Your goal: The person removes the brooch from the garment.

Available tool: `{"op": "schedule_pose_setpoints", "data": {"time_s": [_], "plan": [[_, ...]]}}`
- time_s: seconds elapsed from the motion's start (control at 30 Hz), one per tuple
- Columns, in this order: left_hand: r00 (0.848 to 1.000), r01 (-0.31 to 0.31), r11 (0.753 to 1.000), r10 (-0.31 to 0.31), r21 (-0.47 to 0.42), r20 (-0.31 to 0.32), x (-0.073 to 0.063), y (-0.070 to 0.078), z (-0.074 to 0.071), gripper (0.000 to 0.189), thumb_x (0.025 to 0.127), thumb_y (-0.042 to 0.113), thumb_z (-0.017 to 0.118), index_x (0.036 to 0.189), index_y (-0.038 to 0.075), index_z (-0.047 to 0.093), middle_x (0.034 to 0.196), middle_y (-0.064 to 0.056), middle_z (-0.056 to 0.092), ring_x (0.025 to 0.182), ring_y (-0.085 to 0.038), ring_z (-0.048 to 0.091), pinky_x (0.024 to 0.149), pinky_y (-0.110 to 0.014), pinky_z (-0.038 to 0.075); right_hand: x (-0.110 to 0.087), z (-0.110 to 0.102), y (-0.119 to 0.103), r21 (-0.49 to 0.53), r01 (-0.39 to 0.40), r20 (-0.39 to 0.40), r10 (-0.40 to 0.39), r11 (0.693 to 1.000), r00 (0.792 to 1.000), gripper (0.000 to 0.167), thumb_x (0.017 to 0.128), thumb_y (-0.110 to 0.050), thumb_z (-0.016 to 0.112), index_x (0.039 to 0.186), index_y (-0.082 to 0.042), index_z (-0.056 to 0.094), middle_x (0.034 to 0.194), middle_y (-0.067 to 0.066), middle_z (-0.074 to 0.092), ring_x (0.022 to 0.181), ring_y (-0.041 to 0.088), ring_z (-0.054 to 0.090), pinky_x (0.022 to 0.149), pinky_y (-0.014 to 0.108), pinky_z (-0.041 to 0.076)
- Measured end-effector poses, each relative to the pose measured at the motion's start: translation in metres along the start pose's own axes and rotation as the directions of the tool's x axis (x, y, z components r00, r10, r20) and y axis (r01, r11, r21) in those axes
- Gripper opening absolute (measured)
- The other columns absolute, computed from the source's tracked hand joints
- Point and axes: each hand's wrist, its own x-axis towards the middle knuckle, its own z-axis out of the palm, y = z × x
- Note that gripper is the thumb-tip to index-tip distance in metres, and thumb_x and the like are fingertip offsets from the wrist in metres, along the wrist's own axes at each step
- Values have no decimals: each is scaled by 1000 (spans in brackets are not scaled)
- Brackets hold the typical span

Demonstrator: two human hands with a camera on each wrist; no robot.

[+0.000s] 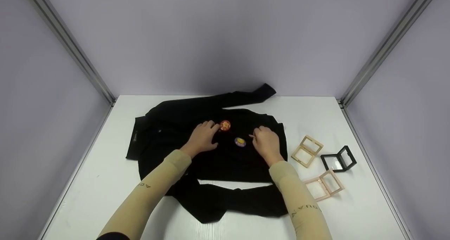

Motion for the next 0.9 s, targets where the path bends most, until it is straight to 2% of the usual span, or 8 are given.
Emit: {"op": "schedule_pose_setpoints", "data": {"time_s": [0.4, 0.6, 0.9], "plan": [[1000, 14, 999, -13, -30, 21, 5, 2, 11, 66, 86, 43, 84, 139, 15, 56, 142, -14, 61, 130, -33, 62, 113, -50, 52, -21, -11, 27, 5, 9, -15, -8, 1000, 1000, 9, 80, 1, 76, 84, 1, 68, 78, 15, 63, 67, 35, 62, 61, 51, 55], [999, 29, 999, -28, -33, 39, 6, -2, 13, 69, 87, 42, 84, 144, 15, 55, 144, -14, 60, 132, -33, 61, 114, -50, 51, -27, -17, 36, -14, -21, -8, 21, 1000, 1000, 10, 80, 1, 76, 86, 1, 69, 78, 14, 63, 68, 35, 62, 62, 52, 54], [1000, 26, 999, -26, -38, 13, 8, -3, 15, 73, 86, 42, 84, 147, 14, 56, 142, -15, 61, 130, -34, 62, 111, -49, 53, -31, -26, 52, -35, -71, -7, 70, 997, 997, 10, 80, 0, 76, 86, 1, 68, 76, 14, 63, 66, 36, 61, 61, 53, 53]]}}
